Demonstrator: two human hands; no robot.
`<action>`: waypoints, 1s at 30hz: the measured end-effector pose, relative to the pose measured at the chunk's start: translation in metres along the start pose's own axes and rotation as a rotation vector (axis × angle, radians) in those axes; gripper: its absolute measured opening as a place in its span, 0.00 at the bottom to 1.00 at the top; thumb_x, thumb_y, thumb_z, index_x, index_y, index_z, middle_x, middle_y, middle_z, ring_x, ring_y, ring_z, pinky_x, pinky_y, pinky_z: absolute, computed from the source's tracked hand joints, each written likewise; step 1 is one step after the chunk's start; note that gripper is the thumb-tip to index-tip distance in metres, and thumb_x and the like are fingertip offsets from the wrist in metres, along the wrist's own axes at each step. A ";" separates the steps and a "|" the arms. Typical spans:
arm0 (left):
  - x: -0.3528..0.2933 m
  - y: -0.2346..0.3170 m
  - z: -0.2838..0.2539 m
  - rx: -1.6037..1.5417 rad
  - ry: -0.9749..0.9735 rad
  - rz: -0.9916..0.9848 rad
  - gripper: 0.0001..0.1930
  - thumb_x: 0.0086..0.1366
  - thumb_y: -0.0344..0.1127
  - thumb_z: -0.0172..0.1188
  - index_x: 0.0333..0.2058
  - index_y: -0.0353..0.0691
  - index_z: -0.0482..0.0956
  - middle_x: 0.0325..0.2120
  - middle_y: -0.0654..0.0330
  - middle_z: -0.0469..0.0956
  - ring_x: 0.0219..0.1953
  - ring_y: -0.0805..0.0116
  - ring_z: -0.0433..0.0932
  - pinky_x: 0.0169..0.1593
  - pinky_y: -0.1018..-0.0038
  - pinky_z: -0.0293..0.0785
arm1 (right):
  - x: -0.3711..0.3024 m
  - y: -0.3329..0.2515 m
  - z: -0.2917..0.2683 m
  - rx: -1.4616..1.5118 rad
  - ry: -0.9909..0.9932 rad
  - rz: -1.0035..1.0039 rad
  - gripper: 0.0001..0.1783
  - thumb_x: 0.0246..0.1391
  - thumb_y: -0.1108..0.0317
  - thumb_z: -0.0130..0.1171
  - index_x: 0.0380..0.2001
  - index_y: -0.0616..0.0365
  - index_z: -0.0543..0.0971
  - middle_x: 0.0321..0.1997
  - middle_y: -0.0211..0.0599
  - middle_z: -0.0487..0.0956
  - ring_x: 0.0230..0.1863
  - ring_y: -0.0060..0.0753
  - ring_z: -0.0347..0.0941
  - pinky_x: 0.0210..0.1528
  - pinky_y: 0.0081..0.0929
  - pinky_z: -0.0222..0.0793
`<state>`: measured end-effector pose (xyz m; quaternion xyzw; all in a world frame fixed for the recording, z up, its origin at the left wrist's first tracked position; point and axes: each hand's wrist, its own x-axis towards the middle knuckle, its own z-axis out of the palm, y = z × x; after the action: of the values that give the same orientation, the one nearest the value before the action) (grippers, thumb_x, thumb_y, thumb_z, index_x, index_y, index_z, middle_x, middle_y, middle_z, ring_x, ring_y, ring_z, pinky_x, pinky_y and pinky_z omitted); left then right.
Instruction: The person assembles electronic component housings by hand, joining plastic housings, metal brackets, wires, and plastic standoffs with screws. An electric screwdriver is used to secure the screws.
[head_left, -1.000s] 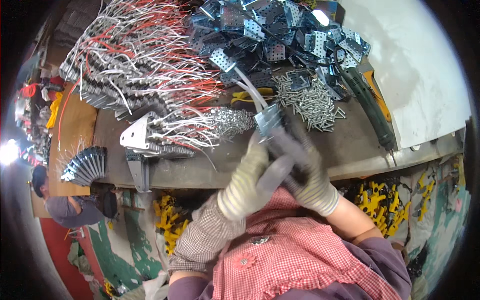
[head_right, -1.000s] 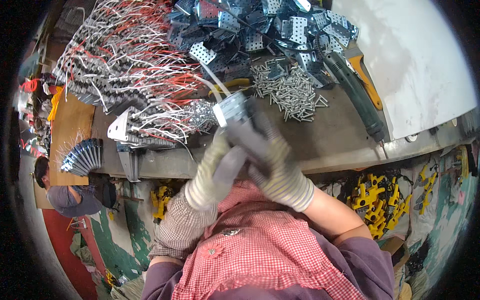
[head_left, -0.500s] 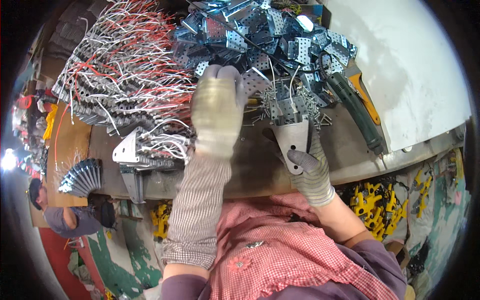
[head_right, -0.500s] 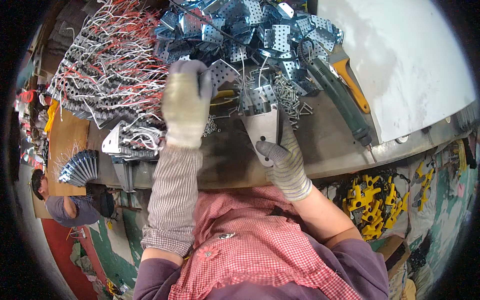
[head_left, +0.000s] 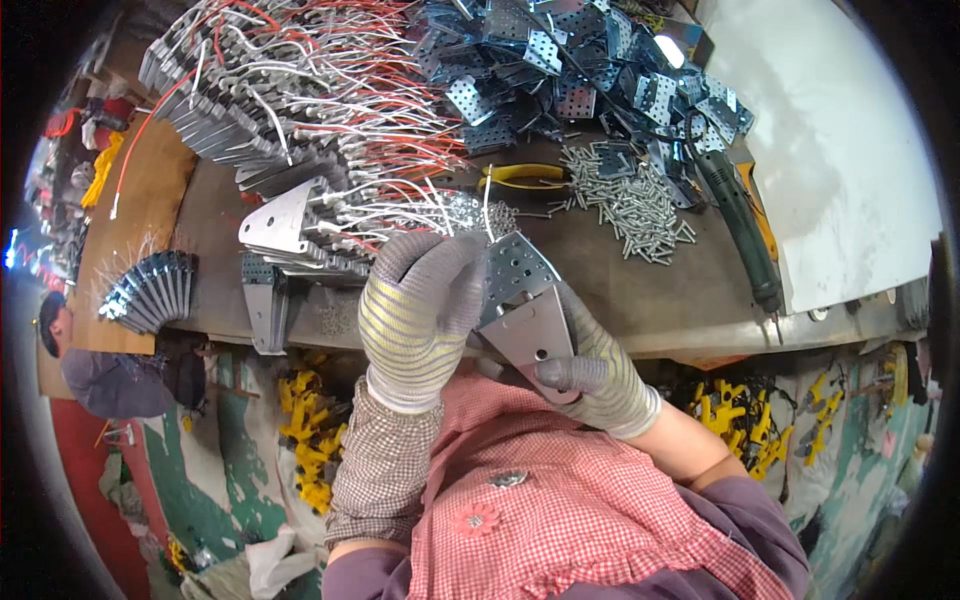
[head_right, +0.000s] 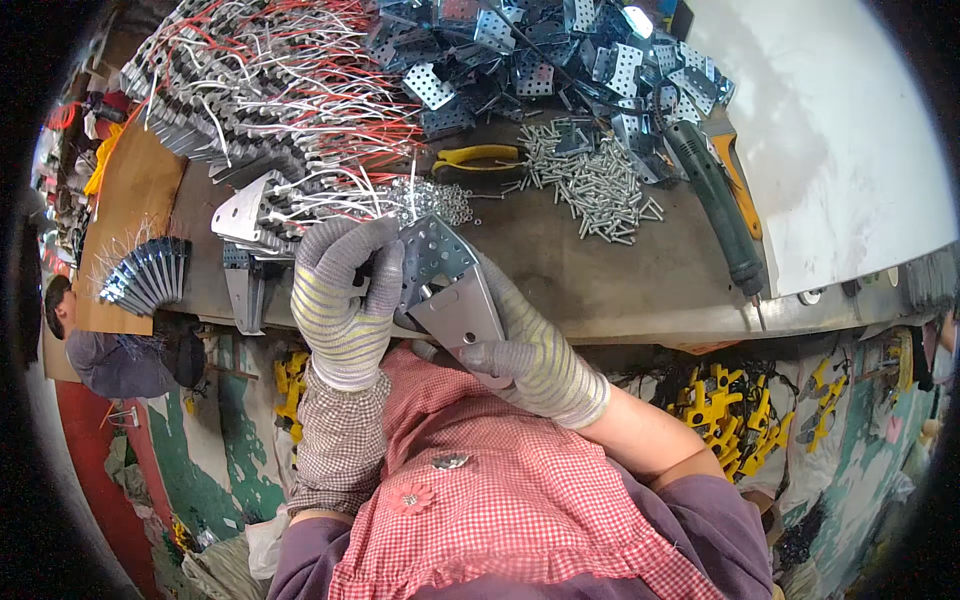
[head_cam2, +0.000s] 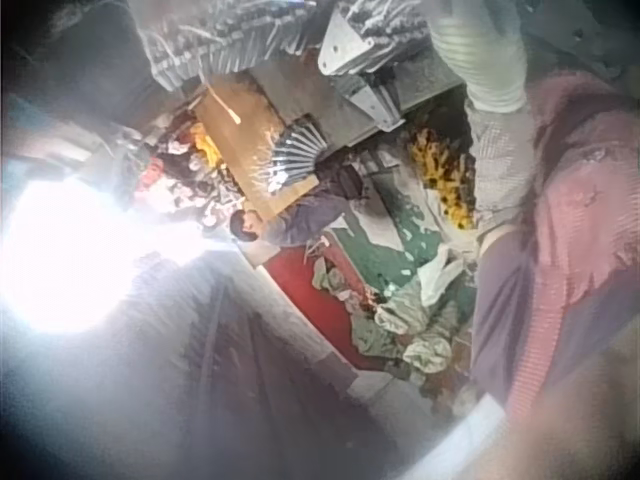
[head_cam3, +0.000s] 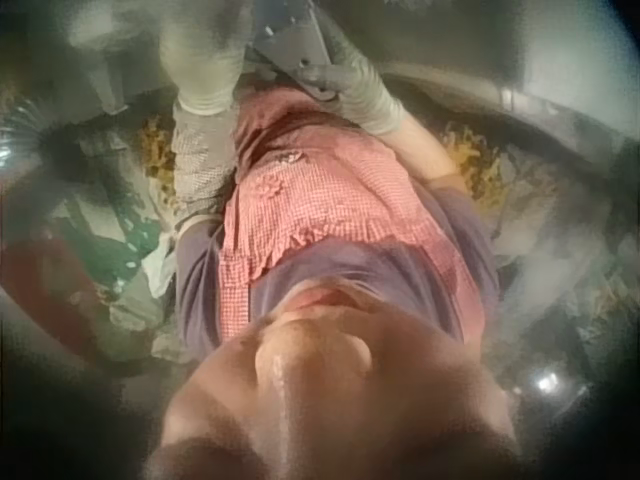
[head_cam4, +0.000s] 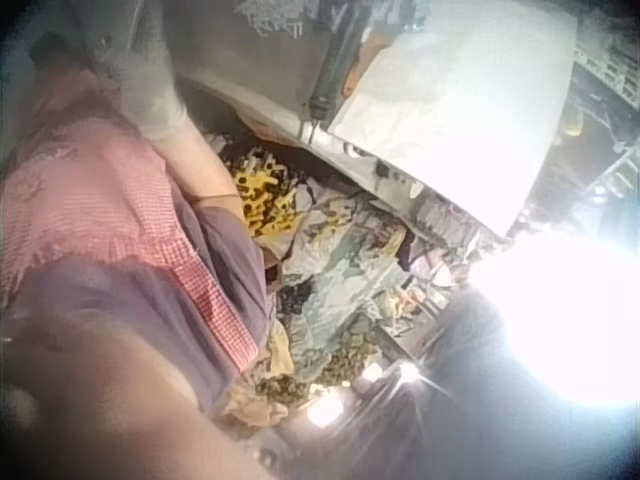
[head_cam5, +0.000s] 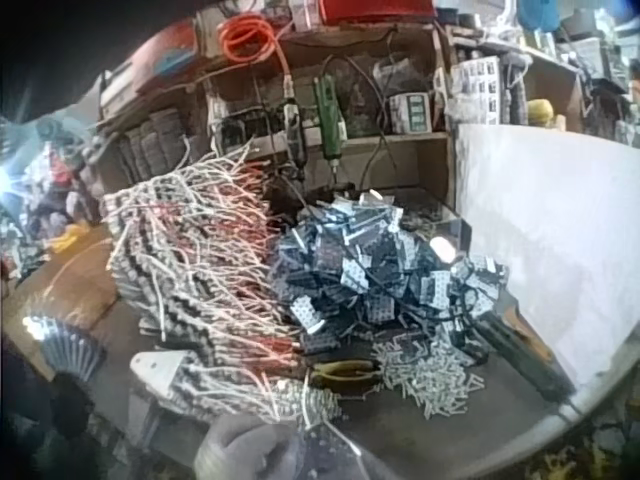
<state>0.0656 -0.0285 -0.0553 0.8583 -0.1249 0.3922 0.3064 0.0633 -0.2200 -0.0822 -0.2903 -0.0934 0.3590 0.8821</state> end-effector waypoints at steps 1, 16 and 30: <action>-0.003 0.000 -0.003 -0.026 -0.013 -0.028 0.14 0.57 0.22 0.73 0.42 0.41 0.88 0.36 0.59 0.80 0.33 0.64 0.79 0.38 0.69 0.76 | -0.001 0.002 0.001 -0.004 0.002 0.002 0.59 0.48 0.62 0.75 0.80 0.52 0.53 0.74 0.42 0.66 0.72 0.44 0.67 0.68 0.44 0.70; -0.018 -0.023 -0.006 0.030 0.002 0.053 0.16 0.54 0.23 0.75 0.42 0.41 0.86 0.34 0.57 0.80 0.33 0.57 0.80 0.36 0.64 0.77 | 0.001 0.009 0.011 -0.038 -0.001 -0.028 0.62 0.49 0.61 0.75 0.81 0.56 0.49 0.77 0.43 0.64 0.74 0.41 0.66 0.74 0.41 0.66; -0.035 0.021 0.019 -0.686 -0.194 -0.631 0.40 0.55 0.26 0.76 0.67 0.41 0.69 0.41 0.63 0.75 0.44 0.74 0.76 0.49 0.75 0.77 | -0.002 0.032 -0.001 -0.773 0.233 -0.374 0.53 0.59 0.65 0.64 0.80 0.63 0.47 0.78 0.51 0.62 0.76 0.53 0.63 0.77 0.46 0.58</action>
<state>0.0439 -0.0579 -0.0820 0.7362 -0.0084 0.1344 0.6632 0.0436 -0.2030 -0.1014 -0.6154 -0.1718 0.0967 0.7632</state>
